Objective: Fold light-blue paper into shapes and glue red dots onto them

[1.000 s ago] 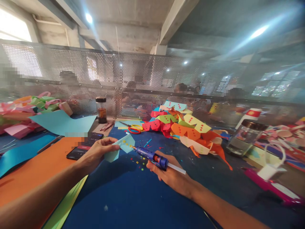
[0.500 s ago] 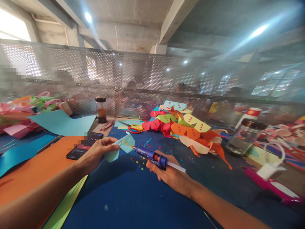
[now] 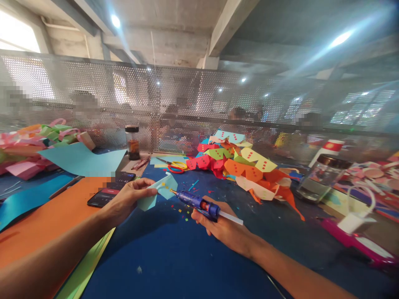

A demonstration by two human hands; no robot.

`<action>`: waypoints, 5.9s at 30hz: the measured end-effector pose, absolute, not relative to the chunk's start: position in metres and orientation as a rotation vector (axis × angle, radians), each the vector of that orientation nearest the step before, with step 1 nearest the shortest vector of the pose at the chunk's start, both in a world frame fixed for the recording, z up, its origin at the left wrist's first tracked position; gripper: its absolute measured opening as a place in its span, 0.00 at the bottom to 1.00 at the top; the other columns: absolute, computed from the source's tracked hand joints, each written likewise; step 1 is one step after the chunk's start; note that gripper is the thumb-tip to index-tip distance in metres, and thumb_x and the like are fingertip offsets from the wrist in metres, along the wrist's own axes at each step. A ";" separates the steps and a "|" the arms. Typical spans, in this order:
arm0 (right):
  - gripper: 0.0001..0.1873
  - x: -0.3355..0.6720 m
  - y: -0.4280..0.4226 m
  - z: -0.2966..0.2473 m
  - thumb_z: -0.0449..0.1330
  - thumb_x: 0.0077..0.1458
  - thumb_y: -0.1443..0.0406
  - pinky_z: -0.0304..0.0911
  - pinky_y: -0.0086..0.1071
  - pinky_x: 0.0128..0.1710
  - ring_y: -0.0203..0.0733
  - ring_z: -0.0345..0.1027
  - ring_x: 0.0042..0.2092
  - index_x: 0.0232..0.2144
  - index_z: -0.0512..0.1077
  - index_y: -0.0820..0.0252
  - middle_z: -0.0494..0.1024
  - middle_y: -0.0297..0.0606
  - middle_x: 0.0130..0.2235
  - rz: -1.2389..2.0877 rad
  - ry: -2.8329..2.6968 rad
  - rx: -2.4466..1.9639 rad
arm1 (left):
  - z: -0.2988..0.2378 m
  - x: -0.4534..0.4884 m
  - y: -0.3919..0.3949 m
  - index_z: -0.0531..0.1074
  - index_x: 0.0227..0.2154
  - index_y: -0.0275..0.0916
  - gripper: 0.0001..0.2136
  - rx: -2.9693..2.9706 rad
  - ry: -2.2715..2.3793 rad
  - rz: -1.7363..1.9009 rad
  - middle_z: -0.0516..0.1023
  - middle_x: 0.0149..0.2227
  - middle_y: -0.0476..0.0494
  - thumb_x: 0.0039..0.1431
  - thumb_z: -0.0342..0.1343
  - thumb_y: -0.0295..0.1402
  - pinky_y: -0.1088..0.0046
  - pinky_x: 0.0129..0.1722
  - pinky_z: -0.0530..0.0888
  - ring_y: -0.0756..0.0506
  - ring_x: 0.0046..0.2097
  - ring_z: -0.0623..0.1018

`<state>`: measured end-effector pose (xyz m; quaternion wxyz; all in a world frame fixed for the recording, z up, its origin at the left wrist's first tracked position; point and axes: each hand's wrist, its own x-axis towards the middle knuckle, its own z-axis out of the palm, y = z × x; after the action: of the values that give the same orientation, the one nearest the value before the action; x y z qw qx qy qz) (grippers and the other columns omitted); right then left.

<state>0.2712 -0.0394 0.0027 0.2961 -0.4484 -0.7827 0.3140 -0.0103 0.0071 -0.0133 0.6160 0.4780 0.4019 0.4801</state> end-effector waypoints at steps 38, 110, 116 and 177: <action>0.16 0.272 -0.039 0.003 0.58 0.61 0.52 0.59 0.30 0.22 0.33 0.64 0.23 0.32 0.67 0.57 0.73 0.33 0.28 0.867 -2.069 -1.204 | -0.014 -0.009 0.006 0.76 0.31 0.39 0.15 1.074 0.929 1.097 0.79 0.24 0.52 0.42 0.74 0.35 0.81 0.22 0.68 0.54 0.22 0.74; 0.13 0.272 -0.051 0.002 0.60 0.59 0.53 0.60 0.30 0.23 0.34 0.61 0.25 0.31 0.67 0.56 0.69 0.30 0.25 0.774 -1.985 -1.027 | -0.010 0.015 -0.002 0.72 0.47 0.38 0.23 1.138 0.854 1.089 0.81 0.37 0.45 0.50 0.69 0.40 0.71 0.34 0.75 0.46 0.33 0.80; 0.13 0.271 -0.052 0.002 0.59 0.59 0.54 0.59 0.28 0.23 0.33 0.62 0.25 0.32 0.68 0.57 0.71 0.30 0.27 0.751 -2.004 -1.029 | -0.006 0.011 -0.006 0.70 0.48 0.41 0.19 1.143 0.787 1.075 0.80 0.50 0.40 0.55 0.66 0.35 0.68 0.40 0.77 0.44 0.39 0.82; 0.15 0.276 -0.043 -0.005 0.58 0.62 0.52 0.60 0.26 0.21 0.31 0.63 0.22 0.33 0.66 0.56 0.70 0.29 0.26 0.797 -2.024 -1.162 | -0.023 0.015 0.001 0.74 0.41 0.37 0.17 1.329 0.793 1.042 0.79 0.40 0.42 0.57 0.61 0.45 0.70 0.37 0.73 0.47 0.35 0.77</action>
<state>0.2764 -0.0428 -0.0052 0.3310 -0.4445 -0.7744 0.3050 0.0152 0.0014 -0.0227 0.5955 0.5721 0.3415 0.4488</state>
